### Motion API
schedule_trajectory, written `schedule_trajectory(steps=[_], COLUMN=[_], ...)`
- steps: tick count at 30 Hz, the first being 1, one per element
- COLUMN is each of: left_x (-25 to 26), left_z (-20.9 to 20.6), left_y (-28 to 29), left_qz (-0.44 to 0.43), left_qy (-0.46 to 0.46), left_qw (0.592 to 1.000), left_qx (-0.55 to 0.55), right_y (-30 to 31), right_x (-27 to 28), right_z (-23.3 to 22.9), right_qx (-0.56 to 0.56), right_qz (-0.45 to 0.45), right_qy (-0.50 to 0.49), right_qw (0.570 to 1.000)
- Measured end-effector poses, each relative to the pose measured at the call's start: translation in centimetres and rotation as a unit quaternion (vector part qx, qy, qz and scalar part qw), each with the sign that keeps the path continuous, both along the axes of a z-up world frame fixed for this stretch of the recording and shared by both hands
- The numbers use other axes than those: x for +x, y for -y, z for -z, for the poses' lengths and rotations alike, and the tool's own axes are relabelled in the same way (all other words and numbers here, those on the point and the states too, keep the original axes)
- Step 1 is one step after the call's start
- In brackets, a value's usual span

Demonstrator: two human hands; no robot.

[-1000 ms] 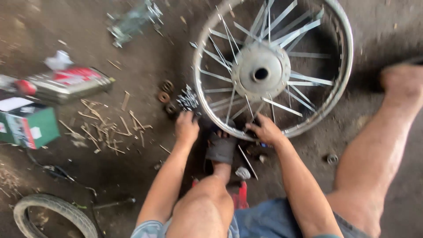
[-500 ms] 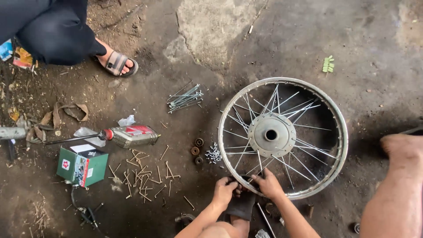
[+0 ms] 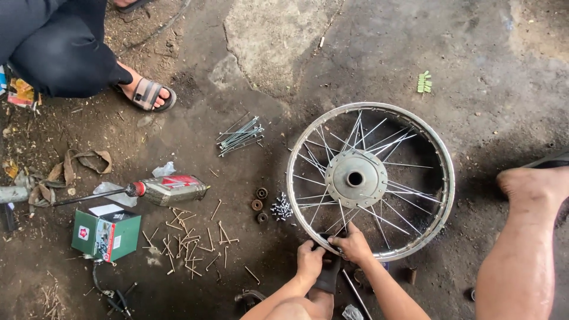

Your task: The person inserts metal spokes into a wheel hub and attaches them to a rim. They then open a package of nuts and screw them onto the spoke ends to secure the wheel assembly.

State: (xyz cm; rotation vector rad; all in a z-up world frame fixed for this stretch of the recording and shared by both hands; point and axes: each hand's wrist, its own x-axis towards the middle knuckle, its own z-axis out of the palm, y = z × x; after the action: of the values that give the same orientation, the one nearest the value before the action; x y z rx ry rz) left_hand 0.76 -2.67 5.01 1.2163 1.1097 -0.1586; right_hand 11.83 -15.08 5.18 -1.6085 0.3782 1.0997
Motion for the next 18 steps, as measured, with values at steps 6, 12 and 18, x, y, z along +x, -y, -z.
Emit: schedule_trajectory(steps=[6, 12, 18], left_x=[-0.7, -1.3, -0.5], left_z=[1.2, 3.5, 1.2], left_y=[-1.1, -0.2, -0.8], left_qz=[-0.059, 0.020, -0.090], left_qy=[0.048, 0.013, 0.034], left_qw=[0.991, 0.995, 0.982], left_qx=[-0.110, 0.098, -0.160], right_y=[0.1, 0.0, 0.0], right_x=[0.2, 0.4, 0.4], right_z=[0.1, 0.0, 0.4], right_qx=[-0.025, -0.021, -0.020], right_qz=[-0.040, -0.031, -0.032], right_qy=[0.026, -0.006, -0.006], right_qw=[0.999, 0.999, 0.999])
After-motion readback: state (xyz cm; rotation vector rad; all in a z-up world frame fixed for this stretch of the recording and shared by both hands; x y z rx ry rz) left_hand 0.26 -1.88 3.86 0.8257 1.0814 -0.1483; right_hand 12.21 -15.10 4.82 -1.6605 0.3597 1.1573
